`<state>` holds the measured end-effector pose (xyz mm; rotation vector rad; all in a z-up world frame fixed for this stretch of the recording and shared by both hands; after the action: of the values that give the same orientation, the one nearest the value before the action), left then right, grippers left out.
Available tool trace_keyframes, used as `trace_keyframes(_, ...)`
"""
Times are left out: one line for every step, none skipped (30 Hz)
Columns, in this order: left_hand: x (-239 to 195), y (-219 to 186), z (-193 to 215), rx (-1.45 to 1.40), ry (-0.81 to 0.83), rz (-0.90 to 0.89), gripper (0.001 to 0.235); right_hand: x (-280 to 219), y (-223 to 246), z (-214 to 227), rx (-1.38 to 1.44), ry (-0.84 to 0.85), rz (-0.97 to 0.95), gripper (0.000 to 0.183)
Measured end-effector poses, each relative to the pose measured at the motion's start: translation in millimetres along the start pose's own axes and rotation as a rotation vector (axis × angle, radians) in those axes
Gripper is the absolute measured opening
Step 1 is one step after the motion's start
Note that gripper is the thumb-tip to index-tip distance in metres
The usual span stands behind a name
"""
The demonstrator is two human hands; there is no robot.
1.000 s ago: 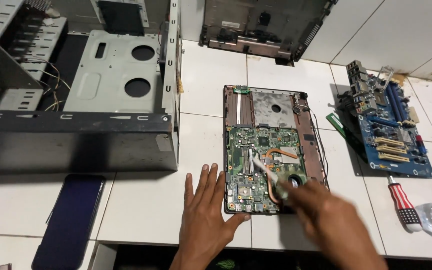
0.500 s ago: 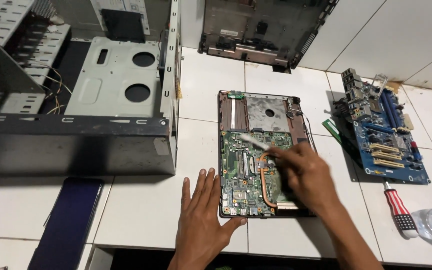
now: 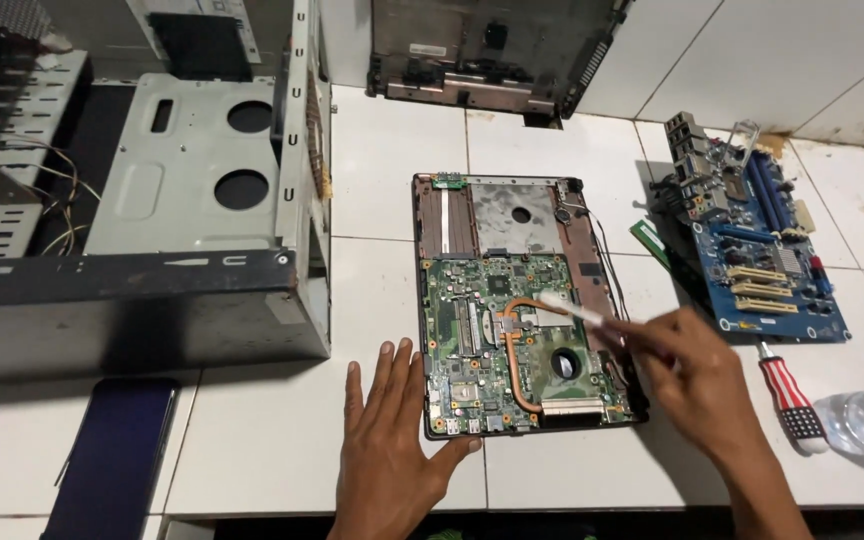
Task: The person uses a toothbrush to scrub the surface of a laptop motherboard placed on a tiled floor. They also briefly interact with a smartphone to start a timer before resuming the cleaning process.
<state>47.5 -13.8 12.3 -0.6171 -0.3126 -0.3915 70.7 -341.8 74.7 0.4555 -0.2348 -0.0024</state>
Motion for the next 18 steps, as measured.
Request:
trace_keyframes(-1.9,0.9,-1.5,0.000,0.008,0.008,0.101,-7.9,5.9,-0.8,0.111,0.093,-0.032,0.049)
trace_keyframes(-1.0,1.2,-0.9,0.001,0.008,0.007,0.101,-11.5,8.4,-0.2,0.112,0.092,-0.033,0.049)
trace_keyframes(-0.8,0.6,0.1,0.009,-0.009,0.003,0.102,-16.7,8.3,4.9,0.063,0.015,-0.071,0.053)
trace_keyframes(-0.5,-0.1,1.1,0.017,-0.026,-0.001,0.102,-22.3,8.5,10.2,0.014,-0.062,-0.109,0.057)
trace_keyframes(-0.4,0.0,0.1,0.014,-0.025,-0.005,0.102,-27.7,6.8,12.0,0.012,-0.065,-0.112,0.057)
trace_keyframes(-0.3,0.4,-0.9,0.018,-0.020,-0.002,0.102,-33.1,5.4,9.5,0.133,0.017,-0.113,0.048)
trace_keyframes(-1.0,1.2,-1.6,0.023,-0.015,0.003,0.102,-39.0,4.8,6.0,0.256,0.100,-0.112,0.041)
trace_keyframes(-0.3,0.7,-0.7,0.023,-0.014,0.000,0.102,-42.4,2.3,5.8,0.256,0.098,-0.114,0.041)
trace_keyframes(0.1,0.2,0.7,0.007,-0.025,-0.003,0.101,-46.1,-2.0,8.5,0.150,0.039,-0.139,0.046)
trace_keyframes(0.6,-0.4,2.0,-0.010,-0.035,-0.006,0.101,-49.9,-6.1,11.4,0.045,-0.019,-0.164,0.053)
trace_keyframes(-0.1,-1.0,1.9,-0.012,-0.031,-0.011,0.101,-55.9,-8.6,13.1,0.044,-0.022,-0.169,0.053)
trace_keyframes(-0.5,-0.6,1.3,-0.009,-0.019,0.001,0.101,-61.1,-6.8,16.1,0.025,-0.050,-0.091,0.052)
trace_keyframes(-0.7,0.3,0.8,-0.006,-0.010,0.013,0.102,-65.7,-4.7,18.7,0.005,-0.078,-0.010,0.052)
trace_keyframes(0.0,0.2,1.6,-0.007,-0.008,0.009,0.102,-74.3,-1.3,20.7,0.004,-0.081,-0.013,0.052)
trace_keyframes(0.3,-0.7,2.4,0.001,-0.022,0.003,0.102,-83.1,1.7,24.7,-0.009,-0.109,-0.019,0.051)
trace_keyframes(0.8,-1.3,3.2,0.010,-0.035,-0.004,0.101,-91.8,4.8,28.5,-0.022,-0.137,-0.025,0.050)
trace_keyframes(0.1,-1.1,2.8,0.007,-0.034,-0.005,0.101,-102.7,4.8,22.0,-0.024,-0.137,-0.027,0.050)
trace_keyframes(-0.5,-0.7,2.4,0.012,-0.036,0.000,0.101,-113.7,1.0,15.2,-0.037,-0.126,-0.108,0.051)
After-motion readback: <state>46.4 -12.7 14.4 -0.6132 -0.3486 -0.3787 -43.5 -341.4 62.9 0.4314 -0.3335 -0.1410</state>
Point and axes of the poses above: each hand's wrist, its own x-axis towards the middle knuckle, its own z-axis out of the back of the hand, y = z × x, the point moved 5 cm from there along x, towards the middle knuckle, and after that the axes turned 1 degree about -y, right-handed, at the moved point
